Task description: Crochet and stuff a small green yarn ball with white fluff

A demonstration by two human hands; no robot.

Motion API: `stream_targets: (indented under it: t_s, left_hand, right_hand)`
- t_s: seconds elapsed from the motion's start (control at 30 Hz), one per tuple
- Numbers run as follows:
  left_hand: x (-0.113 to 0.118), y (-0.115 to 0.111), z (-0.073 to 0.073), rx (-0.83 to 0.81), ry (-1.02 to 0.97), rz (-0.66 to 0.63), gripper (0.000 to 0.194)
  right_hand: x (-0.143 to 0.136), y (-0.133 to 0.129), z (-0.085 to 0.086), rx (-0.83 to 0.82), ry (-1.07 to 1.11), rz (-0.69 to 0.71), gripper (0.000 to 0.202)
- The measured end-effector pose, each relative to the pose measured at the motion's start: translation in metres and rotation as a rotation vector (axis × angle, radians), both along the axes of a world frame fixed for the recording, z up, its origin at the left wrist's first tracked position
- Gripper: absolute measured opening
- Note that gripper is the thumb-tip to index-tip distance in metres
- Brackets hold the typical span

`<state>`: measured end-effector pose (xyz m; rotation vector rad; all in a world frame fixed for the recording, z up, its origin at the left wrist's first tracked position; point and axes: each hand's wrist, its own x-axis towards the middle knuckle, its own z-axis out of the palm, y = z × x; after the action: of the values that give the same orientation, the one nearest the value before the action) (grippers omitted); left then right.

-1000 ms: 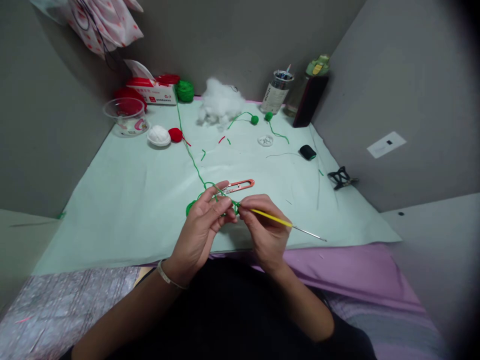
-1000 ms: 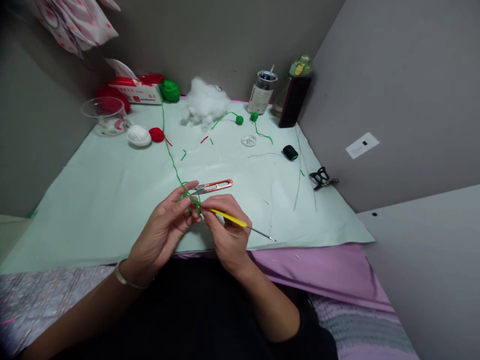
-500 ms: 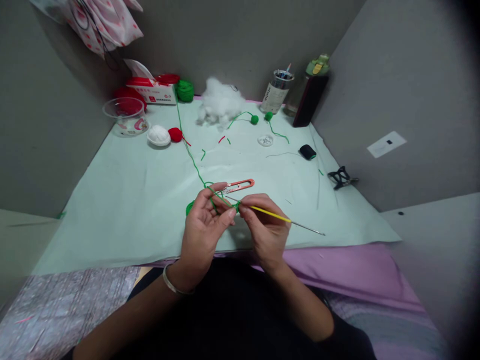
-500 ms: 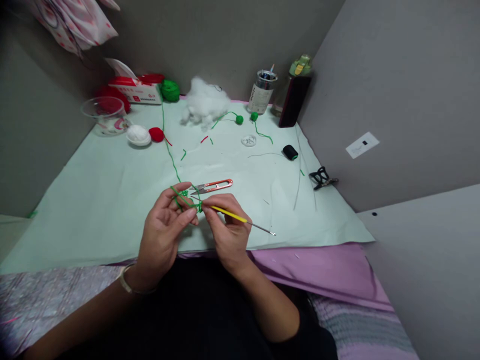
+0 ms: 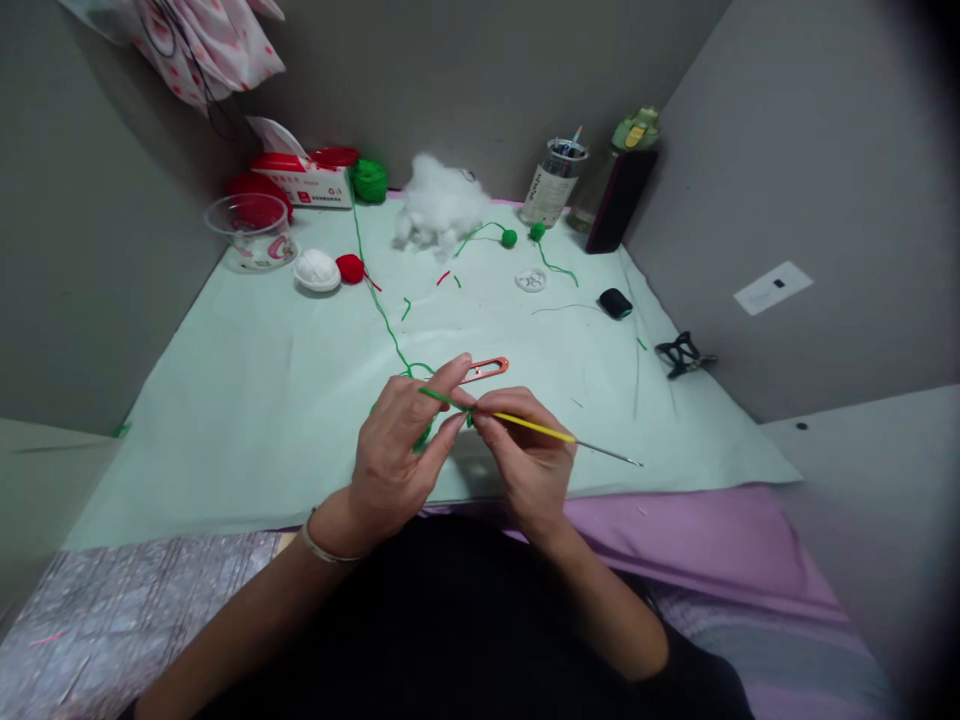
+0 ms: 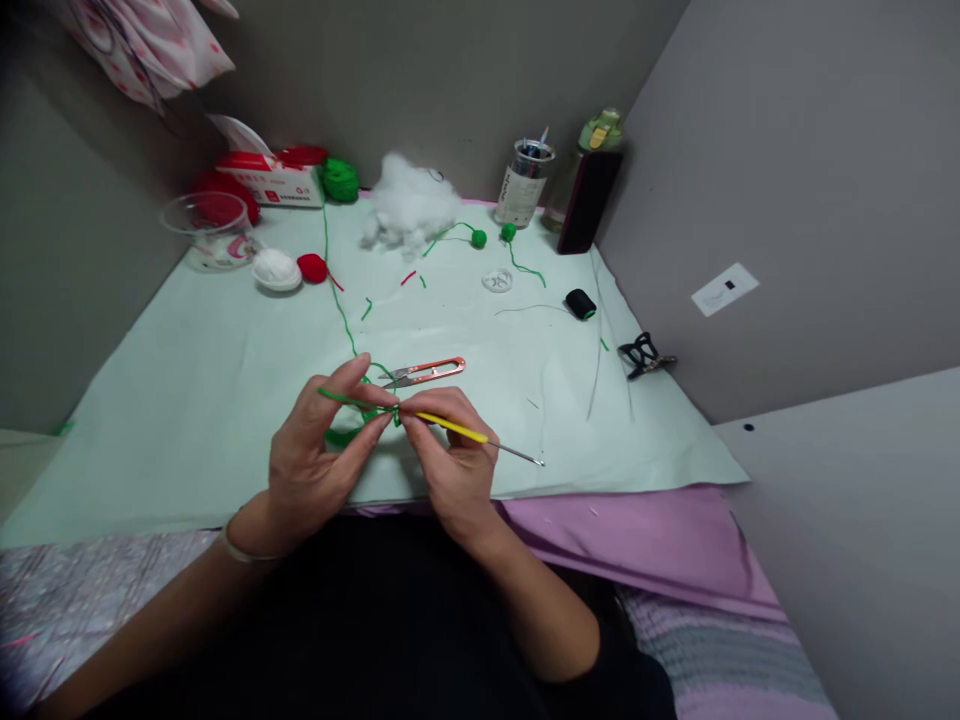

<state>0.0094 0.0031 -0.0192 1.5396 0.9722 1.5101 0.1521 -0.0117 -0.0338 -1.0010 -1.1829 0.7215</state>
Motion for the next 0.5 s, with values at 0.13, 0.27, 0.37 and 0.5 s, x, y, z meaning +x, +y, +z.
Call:
stream_targets:
  t_s: [0.13, 0.27, 0.37, 0.5]
  left_hand:
    - [0.0000, -0.0025, -0.0023, -0.058, -0.056, 0.008, 0.065]
    - [0.0034, -0.0069, -0.0026, -0.204, -0.124, -0.032, 0.070]
    - [0.0068, -0.0086, -0.0017, -0.308, -0.184, -0.070, 0.067]
    - [0.0095, -0.0081, 0.0004, -0.353, -0.191, -0.086, 0.065]
  right_hand:
    - [-0.0001, 0.0002, 0.0014, 0.016, -0.002, -0.008, 0.016]
    - [-0.0010, 0.0008, 0.0016, 0.033, 0.001, -0.032, 0.017]
    - [-0.0013, 0.0013, 0.0007, 0.029, 0.010, -0.043, 0.016]
    - [-0.0010, 0.0016, 0.0005, 0.025, 0.008, -0.040, 0.015]
